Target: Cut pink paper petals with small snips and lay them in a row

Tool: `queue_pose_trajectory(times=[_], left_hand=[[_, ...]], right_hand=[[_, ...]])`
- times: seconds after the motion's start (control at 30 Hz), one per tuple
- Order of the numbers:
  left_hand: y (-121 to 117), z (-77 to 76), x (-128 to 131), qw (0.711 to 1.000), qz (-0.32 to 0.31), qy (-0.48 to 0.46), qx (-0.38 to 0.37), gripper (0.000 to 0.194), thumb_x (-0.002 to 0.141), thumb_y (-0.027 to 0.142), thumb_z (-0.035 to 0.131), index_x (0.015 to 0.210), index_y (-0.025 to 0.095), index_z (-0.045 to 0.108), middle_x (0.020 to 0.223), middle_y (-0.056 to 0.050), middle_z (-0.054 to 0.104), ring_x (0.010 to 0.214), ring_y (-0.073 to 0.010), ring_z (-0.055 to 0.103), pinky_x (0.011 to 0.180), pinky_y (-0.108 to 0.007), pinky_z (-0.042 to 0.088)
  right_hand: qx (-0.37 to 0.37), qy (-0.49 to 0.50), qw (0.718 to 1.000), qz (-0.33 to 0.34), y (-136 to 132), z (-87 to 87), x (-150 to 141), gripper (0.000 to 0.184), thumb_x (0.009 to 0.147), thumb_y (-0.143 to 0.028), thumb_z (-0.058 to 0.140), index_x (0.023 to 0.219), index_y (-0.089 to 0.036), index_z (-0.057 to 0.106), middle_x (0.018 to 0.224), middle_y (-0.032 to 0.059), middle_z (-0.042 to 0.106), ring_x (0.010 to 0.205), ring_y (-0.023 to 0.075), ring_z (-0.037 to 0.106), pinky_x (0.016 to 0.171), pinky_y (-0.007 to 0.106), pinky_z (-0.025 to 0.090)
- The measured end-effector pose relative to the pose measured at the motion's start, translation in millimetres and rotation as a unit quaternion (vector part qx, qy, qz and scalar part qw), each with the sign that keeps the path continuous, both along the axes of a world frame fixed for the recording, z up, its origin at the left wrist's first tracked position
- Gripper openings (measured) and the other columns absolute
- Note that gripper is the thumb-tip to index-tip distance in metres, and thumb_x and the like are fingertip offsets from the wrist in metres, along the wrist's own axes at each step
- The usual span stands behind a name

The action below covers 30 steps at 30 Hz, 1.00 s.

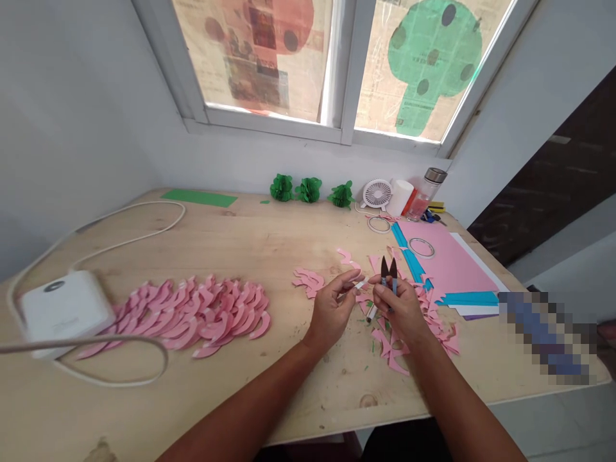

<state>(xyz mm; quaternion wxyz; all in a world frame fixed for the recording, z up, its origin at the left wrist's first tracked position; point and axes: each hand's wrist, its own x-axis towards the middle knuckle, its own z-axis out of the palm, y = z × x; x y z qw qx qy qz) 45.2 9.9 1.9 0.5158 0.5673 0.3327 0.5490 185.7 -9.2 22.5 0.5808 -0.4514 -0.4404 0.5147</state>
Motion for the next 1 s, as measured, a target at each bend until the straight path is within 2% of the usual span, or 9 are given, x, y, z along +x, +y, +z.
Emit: queue_pose_trajectory(times=[0.23,0.37,0.5,0.6,0.73,0.87,1.0], left_hand=[[2.3,-0.2,0.0,0.999,0.009,-0.031,-0.02,0.035,0.077,0.023,0.057,0.111,0.017,0.06,0.103,-0.01,0.068,0.095,-0.0197,0.063,0.084,-0.032,0.051],[5.3,0.1,-0.6,0.998,0.026,-0.059,-0.026,0.034,0.075,0.023,0.058,0.109,0.015,0.061,0.099,-0.01,0.068,0.094,-0.0202,0.064,0.083,-0.032,0.051],[7.0,1.8,-1.1,0.995,0.039,-0.078,-0.039,0.035,0.073,0.023,0.06,0.107,0.015,0.061,0.098,-0.01,0.069,0.094,-0.0208,0.064,0.081,-0.032,0.051],[6.8,4.3,-1.4,0.994,0.044,-0.087,-0.053,0.035,0.072,0.022,0.06,0.107,0.015,0.062,0.099,-0.01,0.069,0.093,-0.0203,0.064,0.08,-0.031,0.052],[6.5,7.1,-2.0,0.993,0.045,-0.092,-0.061,0.035,0.072,0.022,0.06,0.106,0.015,0.062,0.101,-0.01,0.068,0.092,-0.0197,0.064,0.079,-0.031,0.052],[6.8,7.8,-1.9,0.992,0.043,-0.104,-0.065,0.035,0.071,0.022,0.061,0.106,0.015,0.062,0.1,-0.01,0.069,0.092,-0.0198,0.064,0.079,-0.031,0.052],[7.1,7.0,-1.4,0.99,0.037,-0.114,-0.079,0.034,0.07,0.023,0.064,0.103,0.015,0.063,0.098,-0.009,0.069,0.091,-0.0201,0.064,0.081,-0.031,0.051]], right_hand=[[0.045,0.003,0.998,-0.039,1.8,2.4,2.6,0.029,0.073,-0.036,0.062,0.096,-0.018,0.06,0.053,-0.0056,0.04,0.042,0.0063,0.029,0.042,0.022,0.021],[0.039,-0.05,0.996,-0.068,3.3,1.7,3.8,0.032,0.077,-0.043,0.058,0.095,-0.017,0.061,0.056,-0.0036,0.043,0.044,0.0065,0.03,0.041,0.022,0.022],[0.0,-0.113,0.992,-0.053,3.3,-1.5,2.1,0.037,0.082,-0.05,0.049,0.087,-0.017,0.064,0.058,-0.0024,0.042,0.046,0.0074,0.03,0.04,0.021,0.025],[-0.027,-0.148,0.987,-0.057,3.3,-4.2,0.9,0.038,0.081,-0.052,0.049,0.082,-0.017,0.064,0.057,-0.0028,0.04,0.046,0.008,0.03,0.039,0.021,0.029],[-0.019,-0.189,0.981,-0.039,2.8,-4.3,-0.5,0.034,0.078,-0.049,0.055,0.084,-0.018,0.066,0.062,-0.0015,0.043,0.05,0.0091,0.036,0.041,0.02,0.033],[-0.021,-0.193,0.981,-0.023,1.3,-2.6,-3.8,0.035,0.078,-0.047,0.056,0.091,-0.017,0.067,0.064,-0.0005,0.049,0.053,0.01,0.039,0.044,0.02,0.035],[-0.008,-0.199,0.98,-0.02,0.9,-3.8,-6.5,0.037,0.078,-0.047,0.055,0.09,-0.014,0.066,0.068,0.0012,0.053,0.06,0.0122,0.045,0.049,0.021,0.038]])
